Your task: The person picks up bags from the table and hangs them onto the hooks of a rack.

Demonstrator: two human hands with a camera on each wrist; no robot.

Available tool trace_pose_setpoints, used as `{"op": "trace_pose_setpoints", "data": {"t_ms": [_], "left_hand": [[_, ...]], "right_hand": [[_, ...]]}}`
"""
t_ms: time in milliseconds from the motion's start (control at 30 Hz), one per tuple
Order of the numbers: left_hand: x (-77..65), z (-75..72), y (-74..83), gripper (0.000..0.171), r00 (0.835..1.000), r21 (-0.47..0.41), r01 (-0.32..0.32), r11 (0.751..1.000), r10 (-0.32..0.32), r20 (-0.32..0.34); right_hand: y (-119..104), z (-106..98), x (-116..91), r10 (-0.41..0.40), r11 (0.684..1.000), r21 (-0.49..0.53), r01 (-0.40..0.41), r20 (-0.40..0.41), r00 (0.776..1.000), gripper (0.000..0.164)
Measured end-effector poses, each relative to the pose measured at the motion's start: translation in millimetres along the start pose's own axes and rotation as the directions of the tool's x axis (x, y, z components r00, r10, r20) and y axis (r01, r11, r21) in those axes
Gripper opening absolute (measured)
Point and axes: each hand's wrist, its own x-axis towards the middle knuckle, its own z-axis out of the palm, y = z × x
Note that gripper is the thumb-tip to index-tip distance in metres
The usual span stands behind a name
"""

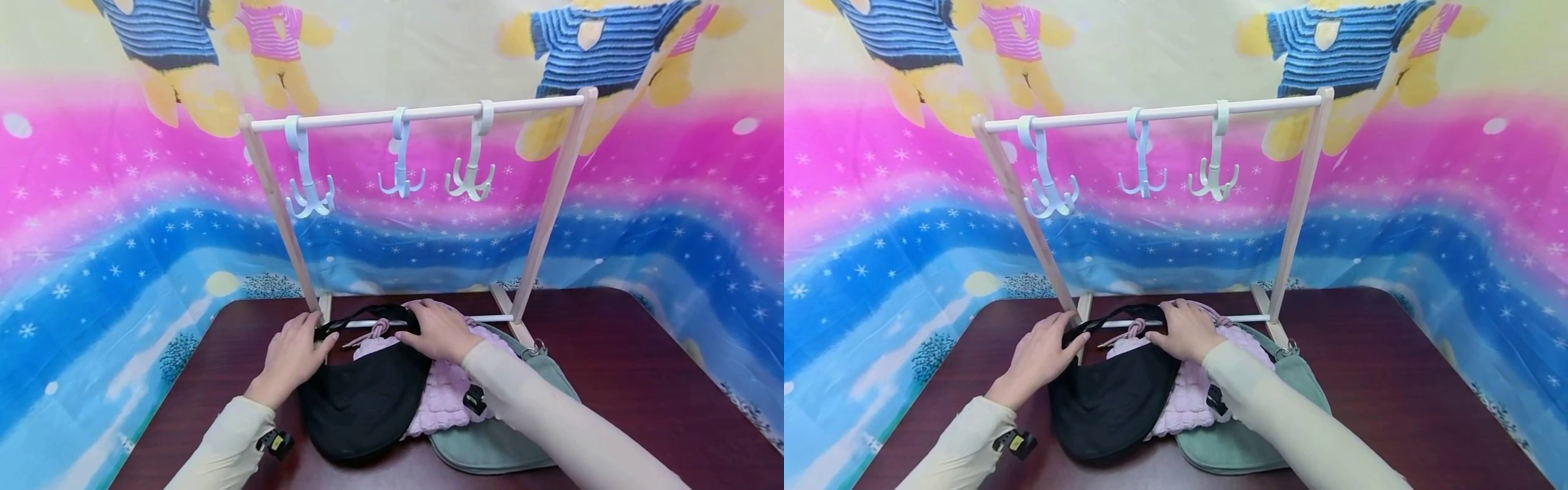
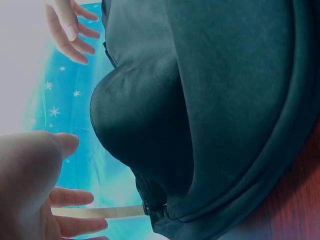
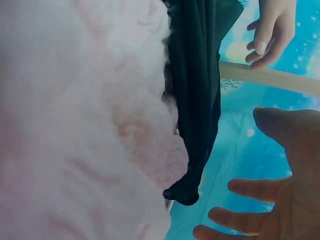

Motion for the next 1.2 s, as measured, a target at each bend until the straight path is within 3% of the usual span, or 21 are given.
{"op": "trace_pose_setpoints", "data": {"t_ms": [867,1200], "left_hand": [[8.6,4.5,-13.9,0.060,0.999,0.022,0.024,0.999,-0.025,0.048],[9.0,6.6,-15.8,0.055,0.999,0.017,0.018,1.000,-0.019,0.030]], "right_hand": [[4,-3,13,0.080,0.997,-0.010,-0.080,0.095,0.992,0.067],[4,-4,20,0.083,0.997,-0.014,-0.082,0.130,0.988,0.065]]}}
